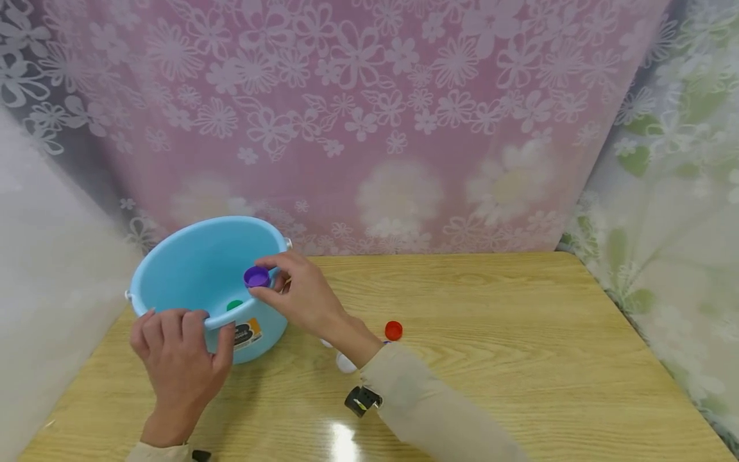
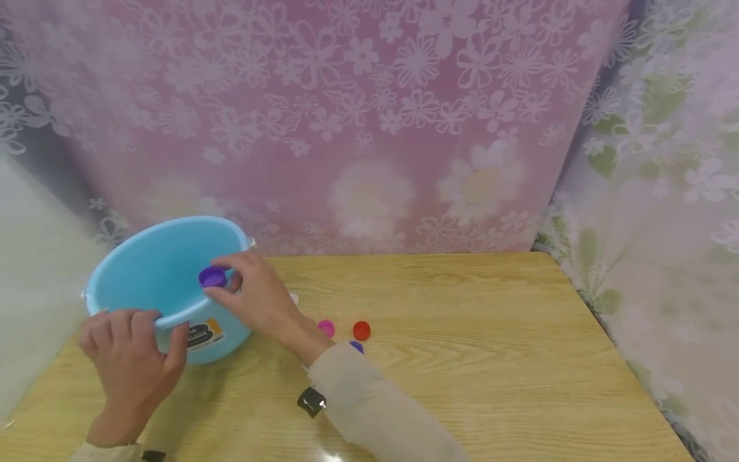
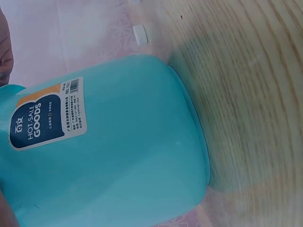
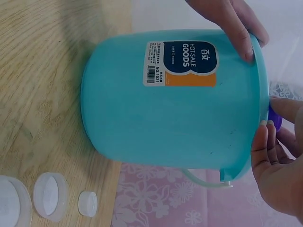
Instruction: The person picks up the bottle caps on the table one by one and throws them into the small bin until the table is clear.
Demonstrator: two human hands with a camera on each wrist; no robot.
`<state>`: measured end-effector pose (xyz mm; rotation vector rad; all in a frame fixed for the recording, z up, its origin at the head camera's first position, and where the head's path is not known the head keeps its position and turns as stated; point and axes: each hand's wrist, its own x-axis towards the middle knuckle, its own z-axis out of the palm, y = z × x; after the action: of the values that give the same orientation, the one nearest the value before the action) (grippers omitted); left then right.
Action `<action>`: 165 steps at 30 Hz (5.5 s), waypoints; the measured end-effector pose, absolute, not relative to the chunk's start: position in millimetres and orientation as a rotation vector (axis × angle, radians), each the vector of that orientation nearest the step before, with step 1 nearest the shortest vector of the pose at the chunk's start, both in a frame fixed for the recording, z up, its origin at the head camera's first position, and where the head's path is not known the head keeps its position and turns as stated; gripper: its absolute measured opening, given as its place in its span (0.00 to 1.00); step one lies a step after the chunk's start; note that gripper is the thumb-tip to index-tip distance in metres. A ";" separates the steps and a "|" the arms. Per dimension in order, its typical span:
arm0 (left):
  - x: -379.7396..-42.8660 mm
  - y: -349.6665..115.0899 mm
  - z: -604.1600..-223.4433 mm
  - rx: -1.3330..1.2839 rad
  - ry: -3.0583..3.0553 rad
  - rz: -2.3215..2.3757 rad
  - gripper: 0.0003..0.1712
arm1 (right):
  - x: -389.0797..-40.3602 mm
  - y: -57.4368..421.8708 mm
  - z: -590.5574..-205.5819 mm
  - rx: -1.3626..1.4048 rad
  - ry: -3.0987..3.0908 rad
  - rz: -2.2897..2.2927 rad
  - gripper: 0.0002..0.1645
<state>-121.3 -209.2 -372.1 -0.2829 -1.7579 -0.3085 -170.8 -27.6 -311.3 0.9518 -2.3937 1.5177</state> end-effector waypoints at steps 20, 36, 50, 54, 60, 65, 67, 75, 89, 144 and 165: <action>-118.9 -208.4 -369.1 -0.288 -1.768 -0.306 0.24 | -164.6 -37.6 -307.6 0.761 -2.512 1.501 0.24; -119.2 -207.9 -368.3 -0.282 -1.762 -0.304 0.23 | -164.5 -34.8 -310.0 0.788 -2.467 1.538 0.25; -122.1 -209.2 -374.1 -0.265 -1.754 -0.327 0.23 | -176.3 8.5 -318.0 0.729 -2.417 1.596 0.22; -122.9 -209.0 -375.1 -0.265 -1.753 -0.330 0.22 | -182.7 31.0 -321.7 0.690 -2.439 1.518 0.21; -123.8 -208.6 -373.6 -0.253 -1.735 -0.322 0.23 | -191.5 67.0 -326.5 0.613 -2.508 1.430 0.21; -124.0 -207.3 -372.7 -0.254 -1.729 -0.324 0.22 | -195.4 95.5 -332.7 0.590 -2.537 1.376 0.20; -124.0 -206.8 -372.4 -0.255 -1.732 -0.325 0.22 | -196.6 105.8 -335.7 0.598 -2.541 1.355 0.20; -123.5 -205.3 -372.0 -0.249 -1.731 -0.332 0.22 | -196.4 138.7 -351.7 0.590 -2.643 1.269 0.19; -124.0 -203.8 -370.6 -0.248 -1.717 -0.337 0.22 | -189.0 167.0 -384.1 0.634 -2.986 1.182 0.27; -123.8 -207.1 -373.6 -0.263 -1.736 -0.336 0.22 | -190.5 162.6 -420.7 0.947 -3.049 1.140 0.21; -122.7 -206.5 -372.4 -0.270 -1.742 -0.335 0.23 | -188.4 163.5 -423.1 0.844 -3.046 1.247 0.20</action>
<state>-122.7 -206.5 -372.4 -0.2701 -1.7418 -0.3353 -188.4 163.5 -423.1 0.8436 -3.0456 1.2466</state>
